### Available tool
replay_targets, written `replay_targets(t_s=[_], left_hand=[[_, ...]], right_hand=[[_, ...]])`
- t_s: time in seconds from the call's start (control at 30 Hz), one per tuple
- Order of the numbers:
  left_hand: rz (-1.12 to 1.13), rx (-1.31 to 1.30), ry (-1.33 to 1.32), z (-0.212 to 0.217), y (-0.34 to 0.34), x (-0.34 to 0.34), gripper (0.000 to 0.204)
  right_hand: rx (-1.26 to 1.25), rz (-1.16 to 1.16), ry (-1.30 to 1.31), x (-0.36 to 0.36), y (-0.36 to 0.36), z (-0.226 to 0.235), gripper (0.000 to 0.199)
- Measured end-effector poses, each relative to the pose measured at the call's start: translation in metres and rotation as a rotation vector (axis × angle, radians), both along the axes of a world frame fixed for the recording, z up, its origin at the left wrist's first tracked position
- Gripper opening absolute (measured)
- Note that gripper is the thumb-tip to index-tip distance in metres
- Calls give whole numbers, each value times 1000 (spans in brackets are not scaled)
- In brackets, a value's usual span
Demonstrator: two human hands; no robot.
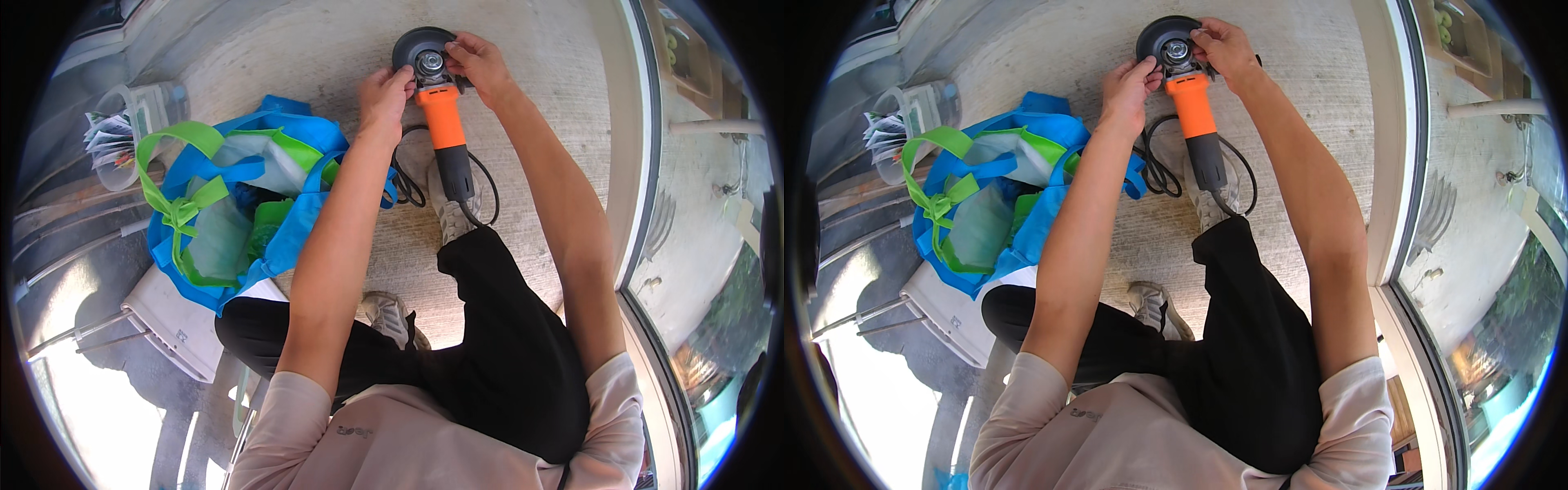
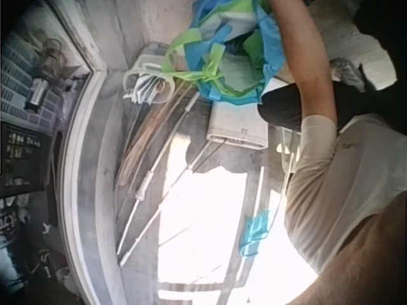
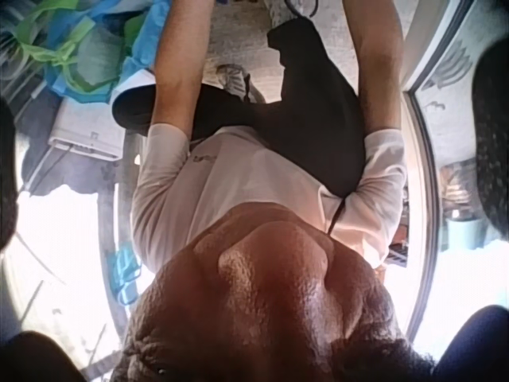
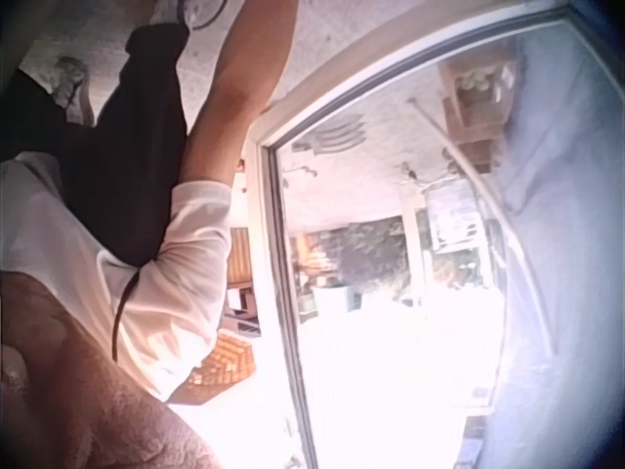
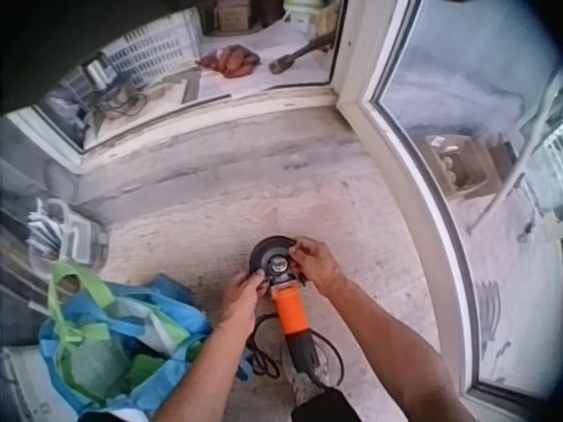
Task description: The person retrieves a blue bag and a drill from a cluttered storage area and moves to a balcony. They sit on the floor and use the drill to remove a bolt from a pitchfork head. Afterward, they use a hammer to separate the pitchfork head from its handle. Finally, they retrieve an angle grinder from the bag and attach a safety guard to it.
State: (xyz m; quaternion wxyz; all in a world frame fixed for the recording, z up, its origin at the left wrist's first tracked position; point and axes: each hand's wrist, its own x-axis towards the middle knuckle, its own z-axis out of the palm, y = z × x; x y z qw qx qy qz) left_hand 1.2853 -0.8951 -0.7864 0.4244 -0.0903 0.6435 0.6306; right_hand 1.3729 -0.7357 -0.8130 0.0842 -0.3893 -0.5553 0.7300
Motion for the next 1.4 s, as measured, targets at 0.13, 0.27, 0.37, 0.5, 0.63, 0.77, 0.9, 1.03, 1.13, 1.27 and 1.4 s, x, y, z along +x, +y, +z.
replay_targets(t_s=[0.13, 0.27, 0.37, 0.5, 0.63, 0.77, 0.9, 1.03, 1.13, 1.27, 1.4], left_hand=[[-47, -49, -14, -7, 0, 2, 14], [-45, -81, -15, -8, 1, 0, 12], [-94, -147, 45, -11, 1, 2, 11], [-110, -226, 73, -13, 4, 4, 12], [-134, -189, 85, -24, 3, -3, 15], [-183, -213, 92, -22, 7, -9, 18], [-188, -150, 47, -25, 10, -8, 23], [-128, -98, 67, -36, 10, -5, 29], [-110, -90, 110, -32, 15, -3, 29], [-219, -152, 129, -28, 12, -14, 27], [-252, -137, 135, -28, 13, -18, 25]], right_hand=[[-16, -5, 7, 0, 0, -7, 17], [104, 12, -29, -3, -1, -13, 21], [135, 20, -21, -1, 0, -14, 23], [223, 75, -50, -3, 3, -14, 25], [225, 101, -66, -6, 8, -17, 23], [272, 133, -83, -6, 8, -9, 22], [230, 109, -95, -3, 9, -5, 22], [351, 186, -142, -3, 8, 1, 24], [564, 22, -43, 7, -5, 2, 23], [576, -299, -108, 35, -25, 16, 25], [82, 105, -390, 88, -50, 12, 40]])
